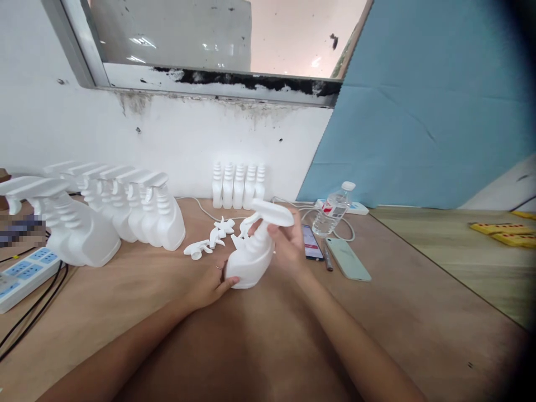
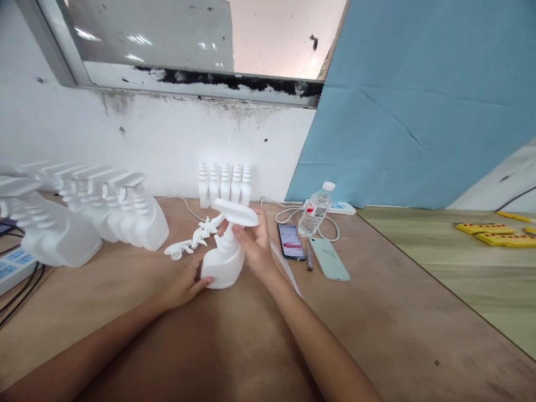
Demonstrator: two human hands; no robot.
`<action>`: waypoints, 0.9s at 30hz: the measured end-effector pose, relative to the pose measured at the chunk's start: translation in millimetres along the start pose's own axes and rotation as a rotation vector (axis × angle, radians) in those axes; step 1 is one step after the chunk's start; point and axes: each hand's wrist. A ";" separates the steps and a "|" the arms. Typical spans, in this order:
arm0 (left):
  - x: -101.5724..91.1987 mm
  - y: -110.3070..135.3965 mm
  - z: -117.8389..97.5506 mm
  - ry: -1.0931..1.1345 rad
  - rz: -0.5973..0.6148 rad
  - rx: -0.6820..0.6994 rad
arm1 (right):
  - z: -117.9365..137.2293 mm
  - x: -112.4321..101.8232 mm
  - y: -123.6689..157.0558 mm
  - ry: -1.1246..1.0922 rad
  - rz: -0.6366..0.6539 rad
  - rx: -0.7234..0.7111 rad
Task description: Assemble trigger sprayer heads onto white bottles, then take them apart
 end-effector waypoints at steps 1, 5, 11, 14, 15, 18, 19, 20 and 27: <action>-0.8 0.9 -1.6 0.022 0.042 0.012 | -0.1 5.6 -0.7 0.019 0.067 0.028; -11.7 1.1 -4.5 0.129 0.034 0.086 | -9.4 17.9 -0.8 0.071 0.119 0.074; -61.1 -28.8 -38.6 0.327 -0.312 0.265 | -23.1 14.3 0.5 0.075 0.086 0.120; -89.8 -45.2 -83.3 0.286 -0.314 0.339 | -24.5 13.8 0.0 0.078 0.086 0.150; -97.0 -48.8 -98.7 0.229 -0.286 0.310 | -24.9 13.8 -0.2 0.082 0.089 0.161; -107.6 -54.2 -133.9 0.039 -0.248 0.180 | -27.1 11.5 0.2 0.081 0.118 0.184; -107.9 -54.8 -140.3 -0.002 -0.257 0.151 | -27.8 9.8 0.9 0.076 0.133 0.188; -107.3 -54.9 -144.2 -0.028 -0.272 0.134 | -28.4 8.0 1.8 0.067 0.150 0.187; -102.5 -50.1 -140.9 -0.125 -0.294 0.136 | -26.4 10.7 5.8 0.067 0.120 0.165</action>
Point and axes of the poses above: each hand's wrist, its own y-axis away from the middle knuckle, its own x-axis out of the palm, z = x × y, and after that the axes turned 4 degrees about -y, right-handed
